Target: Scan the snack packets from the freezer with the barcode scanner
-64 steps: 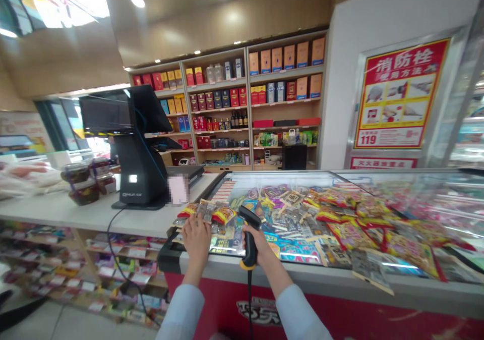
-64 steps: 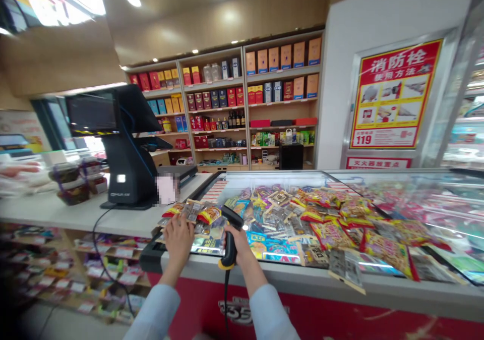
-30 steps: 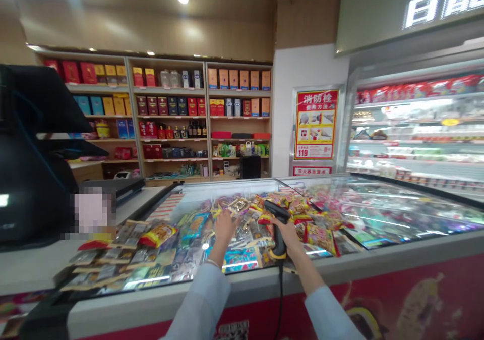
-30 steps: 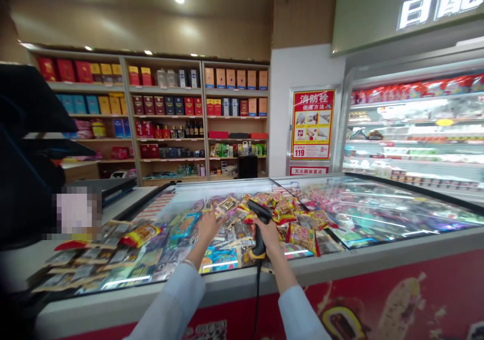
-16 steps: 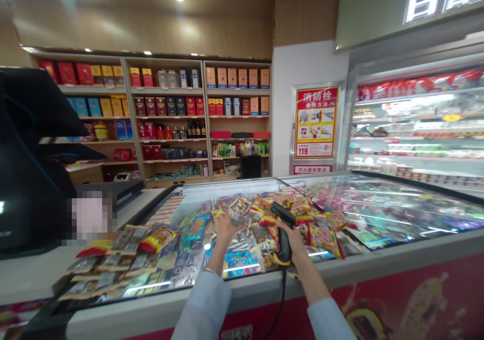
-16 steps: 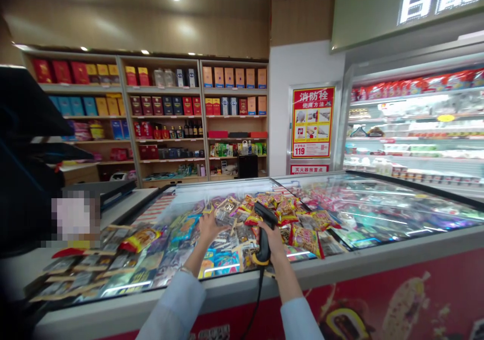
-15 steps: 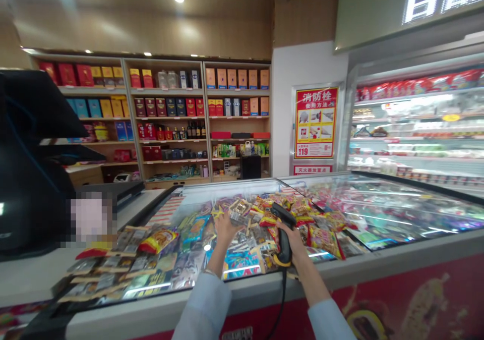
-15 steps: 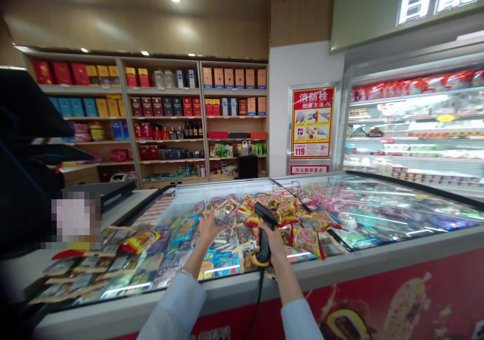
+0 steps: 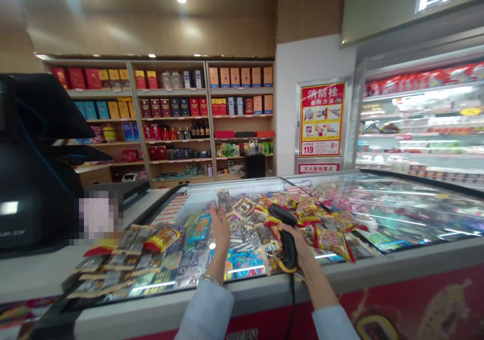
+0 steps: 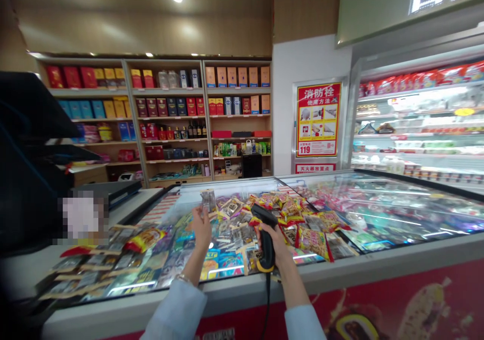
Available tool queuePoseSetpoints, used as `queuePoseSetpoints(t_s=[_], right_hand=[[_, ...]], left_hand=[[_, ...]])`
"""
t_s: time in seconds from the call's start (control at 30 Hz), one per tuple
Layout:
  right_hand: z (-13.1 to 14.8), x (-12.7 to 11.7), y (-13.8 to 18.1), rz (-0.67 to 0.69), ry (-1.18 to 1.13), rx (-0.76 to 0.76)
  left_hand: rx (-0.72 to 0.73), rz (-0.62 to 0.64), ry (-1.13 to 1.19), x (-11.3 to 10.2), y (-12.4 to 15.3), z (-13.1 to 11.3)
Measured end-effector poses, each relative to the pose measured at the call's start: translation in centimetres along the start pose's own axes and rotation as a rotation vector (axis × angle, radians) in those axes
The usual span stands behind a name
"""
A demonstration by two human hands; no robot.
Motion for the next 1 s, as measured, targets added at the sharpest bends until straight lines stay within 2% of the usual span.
queuePoseSetpoints(t_s=[0.17, 0.43, 1.0], right_hand=[[0.0, 0.3, 0.4, 0.028, -0.032, -0.012], [0.0, 0.4, 0.5, 0.008, -0.017, -0.048], [-0.2, 0.0, 0.3, 0.059, -0.021, -0.048]], left_hand=[[0.052, 0.119, 0.025, 0.2, 0.7, -1.0], [0.096, 0.236, -0.063, 0.2, 1.2, -1.8], [0.093, 0.245, -0.149, 0.6, 1.0, -1.6]])
Point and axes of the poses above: each hand's wrist, its own y-axis away from the middle knuckle, its own x-axis out of the palm, z = x × y, the point moved 2 cm from there along -y, towards the middle knuckle, and after that the axes turned 5 degrees about -y, right-handed, at the moved point
